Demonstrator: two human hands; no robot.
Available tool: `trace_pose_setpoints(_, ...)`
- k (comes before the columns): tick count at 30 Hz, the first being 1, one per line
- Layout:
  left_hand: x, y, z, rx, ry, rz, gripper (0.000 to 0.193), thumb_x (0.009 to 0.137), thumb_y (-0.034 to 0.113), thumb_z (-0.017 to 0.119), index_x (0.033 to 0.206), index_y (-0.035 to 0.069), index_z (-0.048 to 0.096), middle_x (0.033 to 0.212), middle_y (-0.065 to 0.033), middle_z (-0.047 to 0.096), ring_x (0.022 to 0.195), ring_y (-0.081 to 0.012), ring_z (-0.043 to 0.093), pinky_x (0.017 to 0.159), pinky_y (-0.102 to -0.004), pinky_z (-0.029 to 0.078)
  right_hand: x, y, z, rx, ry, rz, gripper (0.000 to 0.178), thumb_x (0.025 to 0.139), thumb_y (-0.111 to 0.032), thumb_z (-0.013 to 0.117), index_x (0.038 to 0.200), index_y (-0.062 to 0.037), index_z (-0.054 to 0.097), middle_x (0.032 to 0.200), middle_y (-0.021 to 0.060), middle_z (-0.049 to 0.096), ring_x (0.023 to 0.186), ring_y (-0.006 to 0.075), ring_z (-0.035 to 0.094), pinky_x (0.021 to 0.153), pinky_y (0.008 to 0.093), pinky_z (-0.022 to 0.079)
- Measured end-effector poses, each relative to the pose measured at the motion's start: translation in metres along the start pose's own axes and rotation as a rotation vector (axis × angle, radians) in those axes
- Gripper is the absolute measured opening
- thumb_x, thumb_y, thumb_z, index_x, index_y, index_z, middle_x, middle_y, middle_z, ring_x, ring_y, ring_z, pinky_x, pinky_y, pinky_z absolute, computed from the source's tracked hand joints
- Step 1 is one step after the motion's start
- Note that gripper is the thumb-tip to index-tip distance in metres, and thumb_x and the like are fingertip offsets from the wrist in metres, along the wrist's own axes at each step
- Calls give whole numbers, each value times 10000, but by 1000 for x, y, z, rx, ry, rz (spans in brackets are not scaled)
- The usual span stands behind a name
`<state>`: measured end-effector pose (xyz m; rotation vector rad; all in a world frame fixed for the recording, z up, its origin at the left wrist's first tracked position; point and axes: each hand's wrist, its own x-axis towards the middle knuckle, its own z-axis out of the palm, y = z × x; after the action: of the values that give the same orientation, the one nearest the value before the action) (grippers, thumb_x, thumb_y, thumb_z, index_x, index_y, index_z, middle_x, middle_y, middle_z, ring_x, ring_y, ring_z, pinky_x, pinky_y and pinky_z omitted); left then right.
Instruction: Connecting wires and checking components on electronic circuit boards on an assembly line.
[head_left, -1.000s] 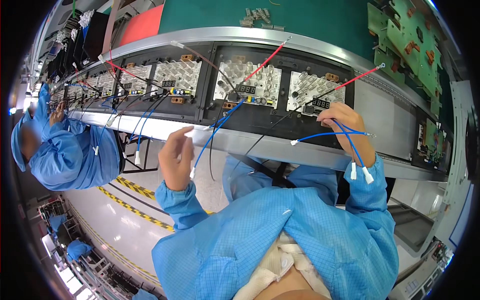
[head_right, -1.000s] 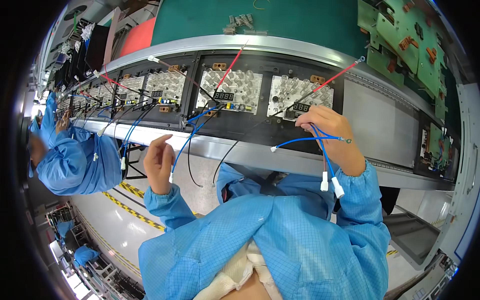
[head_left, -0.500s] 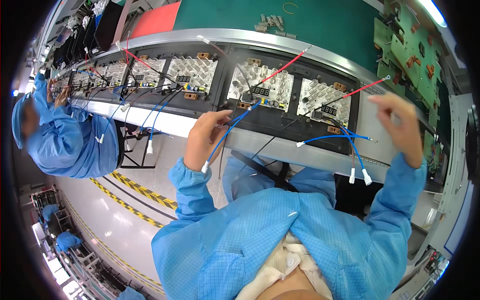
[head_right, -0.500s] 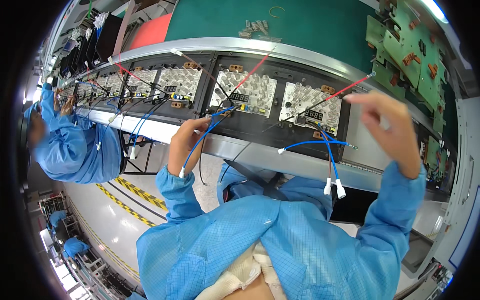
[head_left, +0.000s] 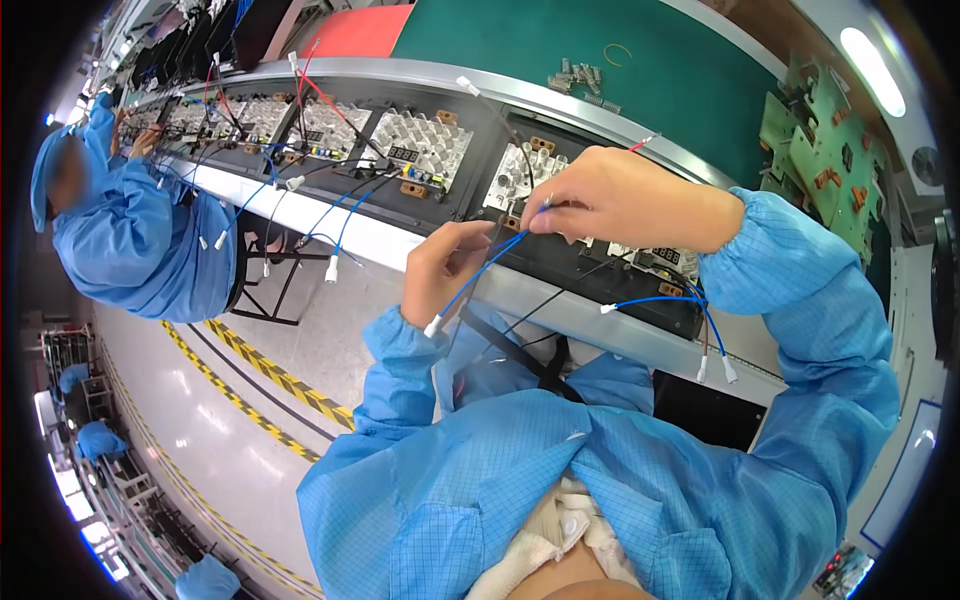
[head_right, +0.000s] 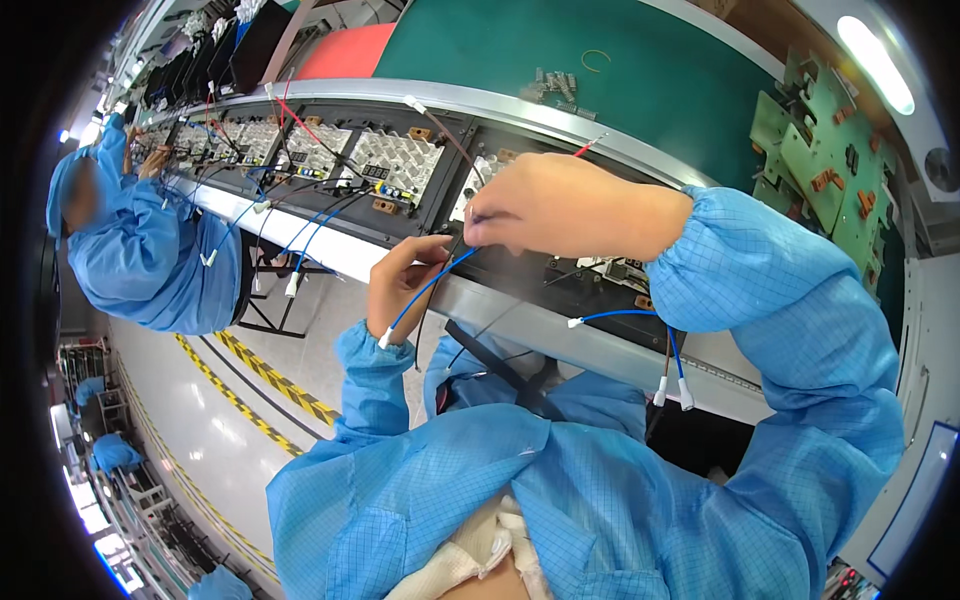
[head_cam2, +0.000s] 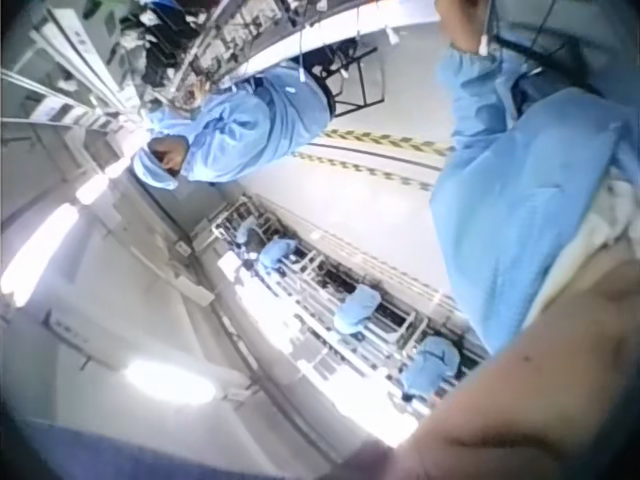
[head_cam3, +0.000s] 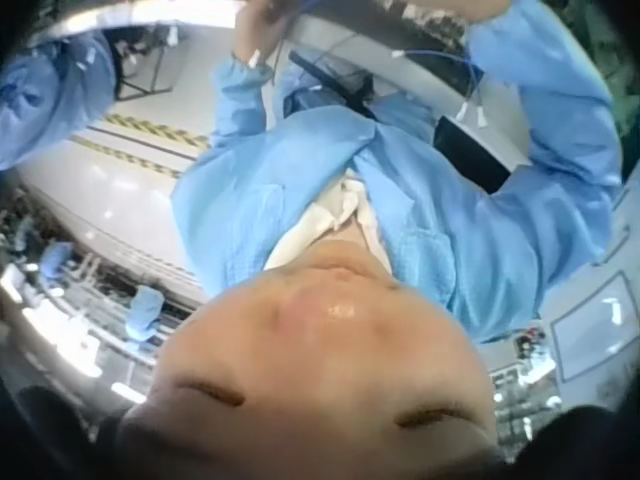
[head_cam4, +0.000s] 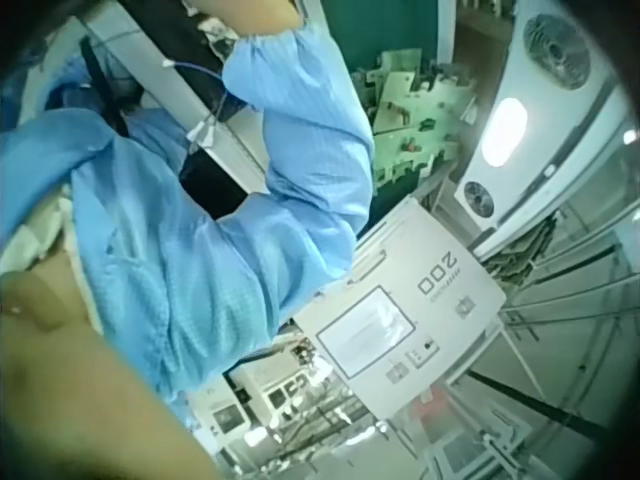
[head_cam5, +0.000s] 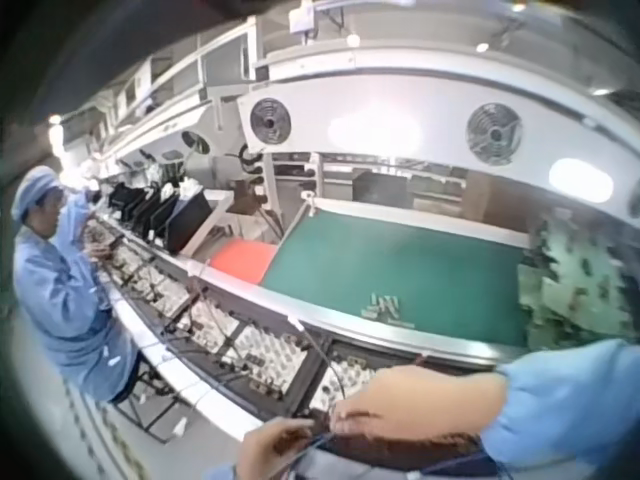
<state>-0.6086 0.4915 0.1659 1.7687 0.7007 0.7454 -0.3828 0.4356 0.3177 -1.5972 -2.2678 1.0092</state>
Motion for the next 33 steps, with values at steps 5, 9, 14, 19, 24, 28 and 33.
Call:
trace_pose_setpoints(5,7,5,6,-231,-97,-28,270,879,-65,560,1144,-30,596,997,-117,678,979,-149,642,817,-233,498,-7,17,3,-125,194,-64,214,939,-195,494,918,-20,615,652,126,580,596,260,572,566,363,444)
trace_pose_setpoints(9,7,17,-8,-348,-197,-110,353,912,16,530,1265,2,525,967,-109,686,913,-125,626,787,-242,478,-16,22,1,-133,211,-46,196,946,-184,483,888,-13,560,658,132,573,616,277,570,590,378,447)
trace_pose_setpoints(14,5,22,-10,-350,-329,-42,457,903,69,553,1349,37,458,879,-69,684,794,-83,580,701,-225,440,-21,19,6,-243,207,-54,188,956,-187,475,928,-16,548,673,138,576,637,306,569,623,396,452)
trace_pose_setpoints(19,13,39,-22,96,-304,-157,393,862,34,614,1251,75,575,730,-23,586,752,-69,563,664,-225,428,-8,9,2,-44,160,60,194,955,-195,492,960,-11,556,650,117,575,589,234,582,563,363,452)
trace_pose_setpoints(24,13,57,-27,418,-178,279,374,767,32,692,1135,69,643,962,-67,589,837,-229,579,695,-324,463,-6,12,0,44,181,116,212,944,-224,541,981,-18,574,616,70,570,511,113,566,446,278,440)
trace_pose_setpoints(28,21,66,-9,588,-178,454,347,714,49,712,1056,73,661,1017,-70,585,922,-283,557,761,-371,469,-6,-1,-10,160,186,216,203,934,-220,554,961,-22,587,629,50,574,499,90,550,436,242,455)
trace_pose_setpoints(33,31,61,-1,773,-242,448,296,678,116,747,962,90,669,961,-67,565,909,-255,549,789,-363,431,2,8,-6,305,193,275,211,952,-205,513,883,-19,589,670,37,590,538,87,559,451,236,456)
